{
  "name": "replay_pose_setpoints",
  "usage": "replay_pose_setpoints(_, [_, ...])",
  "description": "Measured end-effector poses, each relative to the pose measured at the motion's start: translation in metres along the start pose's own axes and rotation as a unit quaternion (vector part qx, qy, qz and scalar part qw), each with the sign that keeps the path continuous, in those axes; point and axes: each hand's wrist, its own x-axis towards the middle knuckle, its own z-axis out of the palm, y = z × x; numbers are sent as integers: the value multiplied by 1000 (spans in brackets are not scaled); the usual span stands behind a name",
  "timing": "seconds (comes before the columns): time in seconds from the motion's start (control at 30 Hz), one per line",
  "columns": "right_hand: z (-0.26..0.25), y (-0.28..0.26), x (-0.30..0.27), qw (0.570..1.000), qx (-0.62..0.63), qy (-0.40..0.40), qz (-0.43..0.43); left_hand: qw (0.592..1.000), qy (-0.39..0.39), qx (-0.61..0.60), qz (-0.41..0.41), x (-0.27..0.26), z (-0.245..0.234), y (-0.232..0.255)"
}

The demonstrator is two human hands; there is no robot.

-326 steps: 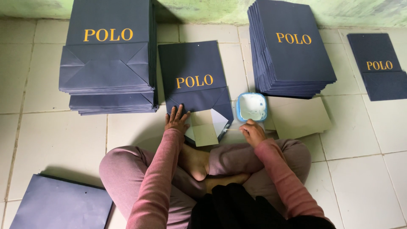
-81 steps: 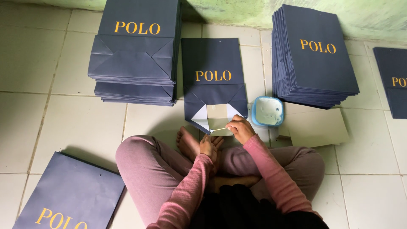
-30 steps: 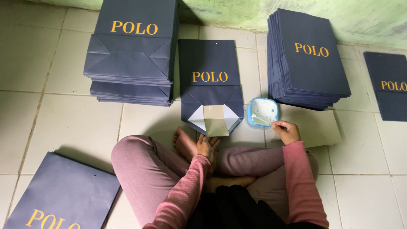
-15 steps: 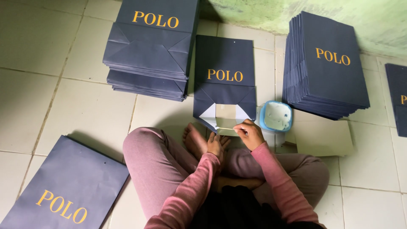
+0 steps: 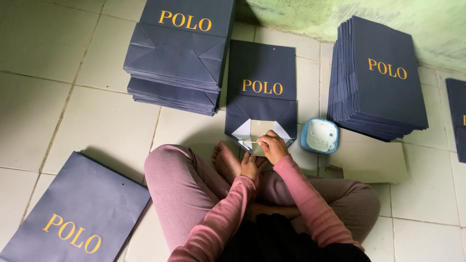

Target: Assembling the bottom of a paper shopping bag by applying glue and folding flaps

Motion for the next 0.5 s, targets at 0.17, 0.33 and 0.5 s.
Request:
replay_pose_setpoints(0.17, [30, 12, 23, 999, -28, -20, 2, 1000, 3, 26, -3, 23, -17, -19])
replay_pose_setpoints(0.33, [55, 20, 41, 998, -47, -35, -6, 999, 13, 53, 5, 48, -33, -40])
replay_pose_setpoints(0.5, [70, 30, 47, 997, -69, -41, -14, 998, 2, 65, 2, 52, -35, -43])
